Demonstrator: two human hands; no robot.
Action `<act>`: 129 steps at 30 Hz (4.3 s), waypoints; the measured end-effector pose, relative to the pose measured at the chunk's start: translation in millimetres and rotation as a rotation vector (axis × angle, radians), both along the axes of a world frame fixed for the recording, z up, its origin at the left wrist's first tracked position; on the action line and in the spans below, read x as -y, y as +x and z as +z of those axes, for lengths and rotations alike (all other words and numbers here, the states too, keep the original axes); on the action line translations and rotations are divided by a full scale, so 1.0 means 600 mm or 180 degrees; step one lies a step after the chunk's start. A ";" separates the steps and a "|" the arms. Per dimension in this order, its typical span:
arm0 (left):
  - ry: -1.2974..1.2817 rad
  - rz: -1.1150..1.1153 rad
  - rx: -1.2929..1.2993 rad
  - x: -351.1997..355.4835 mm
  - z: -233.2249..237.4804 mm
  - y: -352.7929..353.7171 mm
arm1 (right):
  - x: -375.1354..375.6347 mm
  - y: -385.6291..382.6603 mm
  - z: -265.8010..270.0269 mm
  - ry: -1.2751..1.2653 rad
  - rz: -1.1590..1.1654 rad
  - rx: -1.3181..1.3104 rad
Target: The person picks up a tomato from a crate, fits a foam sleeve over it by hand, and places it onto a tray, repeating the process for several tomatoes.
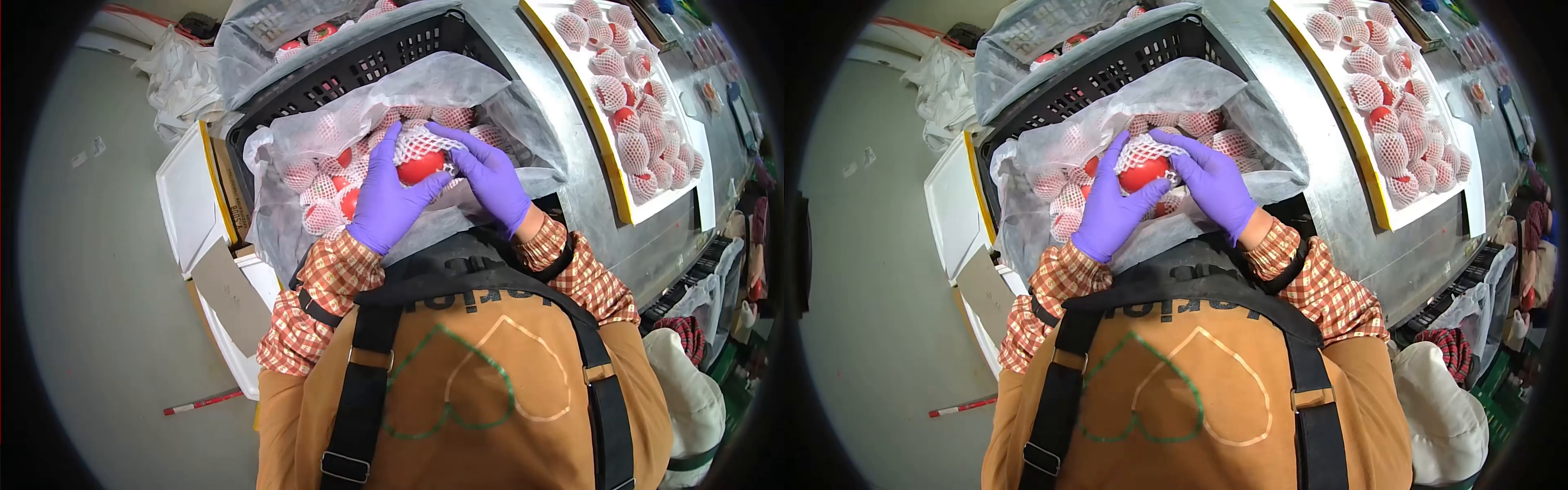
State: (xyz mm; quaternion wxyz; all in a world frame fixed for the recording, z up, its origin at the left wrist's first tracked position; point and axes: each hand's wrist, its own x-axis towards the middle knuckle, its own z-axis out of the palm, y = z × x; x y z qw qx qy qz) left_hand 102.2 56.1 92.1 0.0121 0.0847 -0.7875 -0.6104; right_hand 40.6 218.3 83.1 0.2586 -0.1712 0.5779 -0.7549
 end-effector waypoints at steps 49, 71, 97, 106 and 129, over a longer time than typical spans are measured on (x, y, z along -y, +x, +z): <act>0.2063 -0.0463 0.1047 -0.008 0.059 0.011 | -0.050 -0.001 0.019 0.0647 0.0082 -0.1711; 0.2633 -0.0325 0.0546 -0.038 0.028 -0.023 | -0.109 -0.002 0.034 -0.1547 0.0468 0.2152; -0.0755 -0.1101 -0.1415 -0.089 0.046 -0.071 | -0.147 -0.066 0.063 -0.0563 -0.0049 0.0927; -0.2688 -0.1116 0.0218 0.075 -0.062 -0.004 | -0.345 -0.236 -0.004 -0.1572 -0.1401 0.1430; -0.1192 0.2187 0.0711 0.230 -0.189 -0.111 | -0.276 -0.112 0.062 0.0079 -0.1568 0.0298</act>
